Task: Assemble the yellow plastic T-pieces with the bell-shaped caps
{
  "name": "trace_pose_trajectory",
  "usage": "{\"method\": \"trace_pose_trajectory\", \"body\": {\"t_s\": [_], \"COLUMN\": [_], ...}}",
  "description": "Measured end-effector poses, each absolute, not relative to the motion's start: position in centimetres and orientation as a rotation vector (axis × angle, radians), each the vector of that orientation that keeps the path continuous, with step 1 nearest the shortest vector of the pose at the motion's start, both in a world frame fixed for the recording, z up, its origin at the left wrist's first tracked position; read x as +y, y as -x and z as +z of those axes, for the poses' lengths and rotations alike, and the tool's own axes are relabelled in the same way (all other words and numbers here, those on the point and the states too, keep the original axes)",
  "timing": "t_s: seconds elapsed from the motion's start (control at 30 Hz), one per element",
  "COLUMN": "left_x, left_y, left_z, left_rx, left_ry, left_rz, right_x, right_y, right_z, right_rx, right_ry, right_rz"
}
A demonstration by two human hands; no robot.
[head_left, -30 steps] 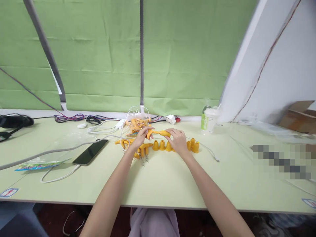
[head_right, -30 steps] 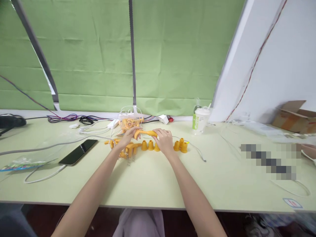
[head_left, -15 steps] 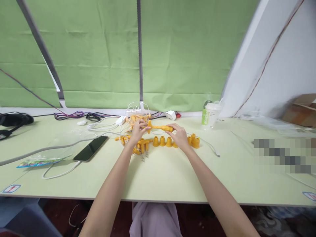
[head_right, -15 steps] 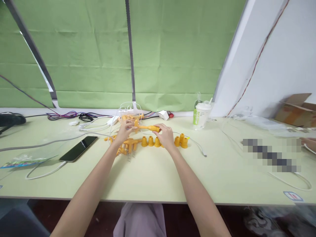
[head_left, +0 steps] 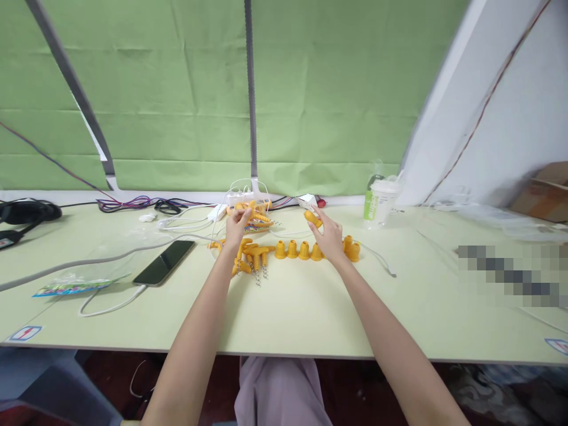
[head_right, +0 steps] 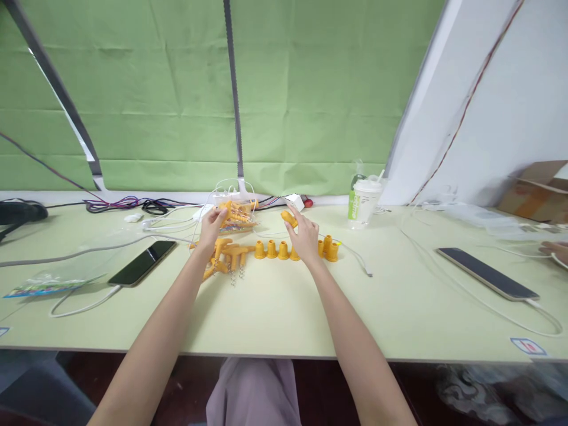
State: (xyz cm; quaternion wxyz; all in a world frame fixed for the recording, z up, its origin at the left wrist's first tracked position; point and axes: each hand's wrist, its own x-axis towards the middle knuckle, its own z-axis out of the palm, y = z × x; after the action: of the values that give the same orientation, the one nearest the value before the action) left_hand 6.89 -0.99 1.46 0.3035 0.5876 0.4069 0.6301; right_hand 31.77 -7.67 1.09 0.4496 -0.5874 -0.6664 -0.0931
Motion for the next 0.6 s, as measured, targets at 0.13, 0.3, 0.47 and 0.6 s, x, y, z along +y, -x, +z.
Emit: {"method": "trace_pose_trajectory", "body": {"t_s": [0.13, 0.3, 0.47, 0.6], "left_x": [-1.2, -0.8, -0.4, -0.6], "left_y": [-5.6, -4.0, -3.3, -3.2], "left_z": [2.2, 1.9, 1.0, 0.7], "left_rx": [1.220, 1.384, 1.436, 1.411], "left_ry": [-1.463, -1.522, -1.687, -1.814], "left_rz": [1.666, 1.546, 1.125, 0.980], "right_x": [-7.2, -6.7, -6.5, -6.2], "right_y": [-32.7, -33.9, -35.1, -36.0], "right_z": [1.0, 0.8, 0.5, 0.1], "right_rx": [-1.539, -1.419, -1.387, -1.422], "right_ry": [1.526, 1.576, 1.635, 1.769], "right_rz": [-0.159, -0.078, -0.047, -0.085]}}
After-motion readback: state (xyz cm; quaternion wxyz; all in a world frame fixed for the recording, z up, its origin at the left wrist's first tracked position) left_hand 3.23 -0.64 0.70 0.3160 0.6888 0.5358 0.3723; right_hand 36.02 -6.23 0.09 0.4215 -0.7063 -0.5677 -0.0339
